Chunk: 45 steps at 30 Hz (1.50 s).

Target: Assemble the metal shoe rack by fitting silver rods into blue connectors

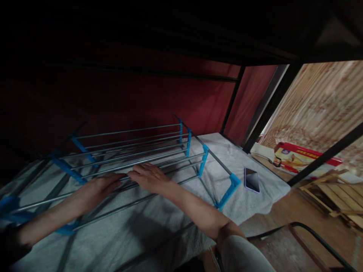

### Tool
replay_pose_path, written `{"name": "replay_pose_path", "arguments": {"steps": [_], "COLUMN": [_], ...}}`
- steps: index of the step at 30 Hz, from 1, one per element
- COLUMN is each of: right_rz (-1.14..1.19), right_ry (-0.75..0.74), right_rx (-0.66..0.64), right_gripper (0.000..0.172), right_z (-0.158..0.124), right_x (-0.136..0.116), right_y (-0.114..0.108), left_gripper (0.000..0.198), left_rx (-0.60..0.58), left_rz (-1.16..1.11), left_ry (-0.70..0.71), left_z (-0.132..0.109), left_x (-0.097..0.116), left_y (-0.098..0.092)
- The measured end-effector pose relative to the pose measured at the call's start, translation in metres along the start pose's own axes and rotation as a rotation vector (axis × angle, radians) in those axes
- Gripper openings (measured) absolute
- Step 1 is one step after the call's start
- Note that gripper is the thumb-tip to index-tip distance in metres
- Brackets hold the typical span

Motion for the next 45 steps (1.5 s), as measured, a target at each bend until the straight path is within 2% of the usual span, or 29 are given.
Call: {"name": "replay_pose_path", "arguments": {"steps": [7, 11, 14, 19, 21, 23, 26, 30, 35, 45], "right_rz": [0.001, 0.01, 0.028, -0.03, -0.075, -0.101, -0.005, 0.294, 0.511, 0.521], "right_ry": [0.012, 0.086, 0.251, 0.606, 0.734, 0.874, 1.055, 1.138, 1.213, 1.192], "right_rx": [0.026, 0.11, 0.231, 0.396, 0.4, 0.348, 0.19, -0.02, 0.026, 0.059], "right_gripper": [0.022, 0.024, 0.029, 0.033, 0.035, 0.037, 0.04, 0.042, 0.047, 0.049], "right_z": [0.0, -0.021, -0.052, -0.124, -0.152, -0.178, -0.205, -0.217, -0.219, -0.225], "right_x": [0.003, 0.012, 0.036, 0.097, 0.12, 0.141, 0.164, 0.172, 0.172, 0.176], "right_y": [-0.014, -0.038, -0.071, -0.14, -0.161, -0.17, -0.162, -0.13, -0.118, -0.114], "left_gripper": [0.052, 0.053, 0.054, 0.056, 0.057, 0.059, 0.062, 0.061, 0.057, 0.057], "left_rx": [0.041, 0.032, 0.02, -0.03, -0.025, 0.002, 0.028, -0.002, -0.012, -0.025], "left_rz": [0.003, 0.041, 0.074, 0.146, 0.141, 0.101, 0.067, 0.082, 0.138, 0.118], "left_ry": [-0.027, -0.024, -0.028, -0.069, -0.087, -0.087, -0.058, -0.033, -0.045, -0.068], "left_z": [0.01, 0.005, 0.0, 0.001, 0.003, 0.004, 0.007, 0.006, 0.003, 0.005], "left_x": [-0.006, -0.006, -0.002, 0.0, -0.003, -0.005, -0.005, -0.002, -0.005, 0.0], "left_y": [0.007, 0.014, 0.013, 0.008, 0.008, 0.007, 0.005, 0.005, 0.011, 0.003]}}
Point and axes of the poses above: each hand's wrist, its own z-axis towards the middle knuckle, its own y-axis out of the palm, x = y × z, the point moved 6 cm from there along z, towards the middle knuckle, and after that the axes turned 6 degrees about z, right-handed, at the moved point
